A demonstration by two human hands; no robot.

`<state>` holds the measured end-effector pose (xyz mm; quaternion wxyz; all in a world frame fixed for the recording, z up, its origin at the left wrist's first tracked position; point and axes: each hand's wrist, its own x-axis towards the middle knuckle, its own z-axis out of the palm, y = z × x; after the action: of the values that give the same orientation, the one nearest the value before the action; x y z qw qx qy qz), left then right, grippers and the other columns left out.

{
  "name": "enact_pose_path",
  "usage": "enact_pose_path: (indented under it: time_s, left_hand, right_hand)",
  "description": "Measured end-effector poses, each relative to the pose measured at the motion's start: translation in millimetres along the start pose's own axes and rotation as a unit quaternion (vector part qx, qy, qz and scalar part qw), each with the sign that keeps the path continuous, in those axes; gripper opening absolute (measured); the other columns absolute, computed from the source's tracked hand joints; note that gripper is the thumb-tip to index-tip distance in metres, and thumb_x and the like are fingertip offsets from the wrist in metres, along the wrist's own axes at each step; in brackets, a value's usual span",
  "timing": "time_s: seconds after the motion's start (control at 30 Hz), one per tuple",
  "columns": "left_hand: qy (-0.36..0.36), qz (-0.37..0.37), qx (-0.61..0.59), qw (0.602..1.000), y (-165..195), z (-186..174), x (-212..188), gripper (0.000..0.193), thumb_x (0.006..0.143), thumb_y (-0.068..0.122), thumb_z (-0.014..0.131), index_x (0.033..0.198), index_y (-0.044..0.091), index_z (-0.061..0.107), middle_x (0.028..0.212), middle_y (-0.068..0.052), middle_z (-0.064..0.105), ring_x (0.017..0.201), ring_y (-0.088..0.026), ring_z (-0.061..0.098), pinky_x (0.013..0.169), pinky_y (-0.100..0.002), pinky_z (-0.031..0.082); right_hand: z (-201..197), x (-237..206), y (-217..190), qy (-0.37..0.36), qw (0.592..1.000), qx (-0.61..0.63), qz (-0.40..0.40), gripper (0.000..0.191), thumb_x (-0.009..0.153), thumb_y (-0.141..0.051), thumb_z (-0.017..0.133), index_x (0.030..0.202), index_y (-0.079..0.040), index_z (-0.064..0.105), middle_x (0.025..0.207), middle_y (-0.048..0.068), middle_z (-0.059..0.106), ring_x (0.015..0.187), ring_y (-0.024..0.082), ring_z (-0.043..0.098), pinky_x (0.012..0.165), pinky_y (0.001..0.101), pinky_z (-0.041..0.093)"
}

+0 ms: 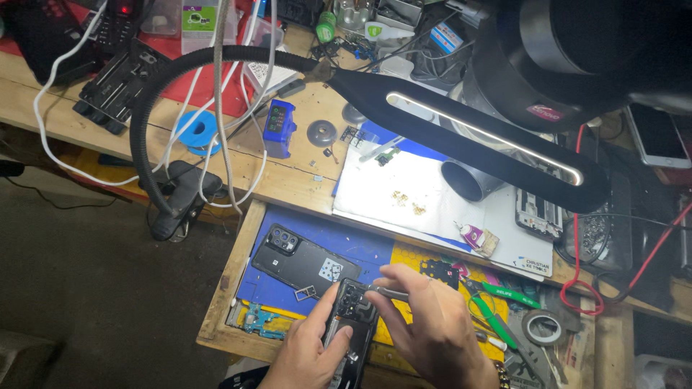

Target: The person uses a screwdriver to remove screws from the internal frame of a disassembled smartphone. They carefully unscrew multiple fasteners around the camera module and battery area, placing the removed screws onto the workbench mat.

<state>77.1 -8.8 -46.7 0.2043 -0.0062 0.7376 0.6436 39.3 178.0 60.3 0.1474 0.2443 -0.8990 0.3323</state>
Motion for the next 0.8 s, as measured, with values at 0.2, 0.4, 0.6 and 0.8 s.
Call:
enact_pose_path:
  time_s: [0.2, 0.4, 0.6, 0.8]
  left_hand:
    - [0.013, 0.099, 0.007, 0.995, -4, 3, -2, 0.069, 0.089, 0.011, 0.067, 0.150, -0.003, 0.039, 0.117, -0.021, 0.076, 0.117, -0.025, 0.072, 0.096, -0.035, 0.051]
    - [-0.012, -0.025, -0.017, 0.999, 2, 2, -1, 0.076, 0.087, 0.015, 0.065, 0.157, 0.006, 0.038, 0.115, -0.016, 0.077, 0.108, -0.024, 0.075, 0.090, -0.034, 0.056]
    - [0.017, 0.078, -0.008, 0.997, 6, -1, -3, 0.067, 0.089, 0.013, 0.066, 0.151, 0.001, 0.041, 0.114, -0.020, 0.076, 0.113, -0.025, 0.072, 0.095, -0.036, 0.052]
    - [0.011, 0.029, -0.025, 0.999, 15, -4, -8, 0.067, 0.087, 0.014, 0.065, 0.149, 0.004, 0.043, 0.104, -0.018, 0.077, 0.100, -0.023, 0.078, 0.087, -0.035, 0.057]
  right_hand:
    - [0, -1, -3, -0.004, 1.000, 0.002, 0.010, 0.046, 0.083, -0.007, 0.082, 0.121, -0.001, 0.057, 0.094, 0.011, 0.078, 0.087, 0.027, 0.079, 0.071, 0.0354, 0.061]
    - [-1, -2, -2, -0.009, 1.000, 0.016, -0.004, 0.049, 0.084, -0.004, 0.080, 0.127, 0.000, 0.055, 0.099, 0.012, 0.078, 0.090, 0.027, 0.078, 0.075, 0.0350, 0.061]
    - [0, 1, -4, -0.011, 1.000, -0.003, 0.006, 0.052, 0.081, -0.006, 0.081, 0.127, 0.001, 0.056, 0.098, 0.012, 0.077, 0.087, 0.027, 0.078, 0.071, 0.0355, 0.060]
    - [4, 1, -11, 0.010, 1.000, -0.010, 0.018, 0.045, 0.080, -0.006, 0.082, 0.118, 0.001, 0.059, 0.095, 0.010, 0.078, 0.085, 0.025, 0.079, 0.071, 0.0335, 0.060]
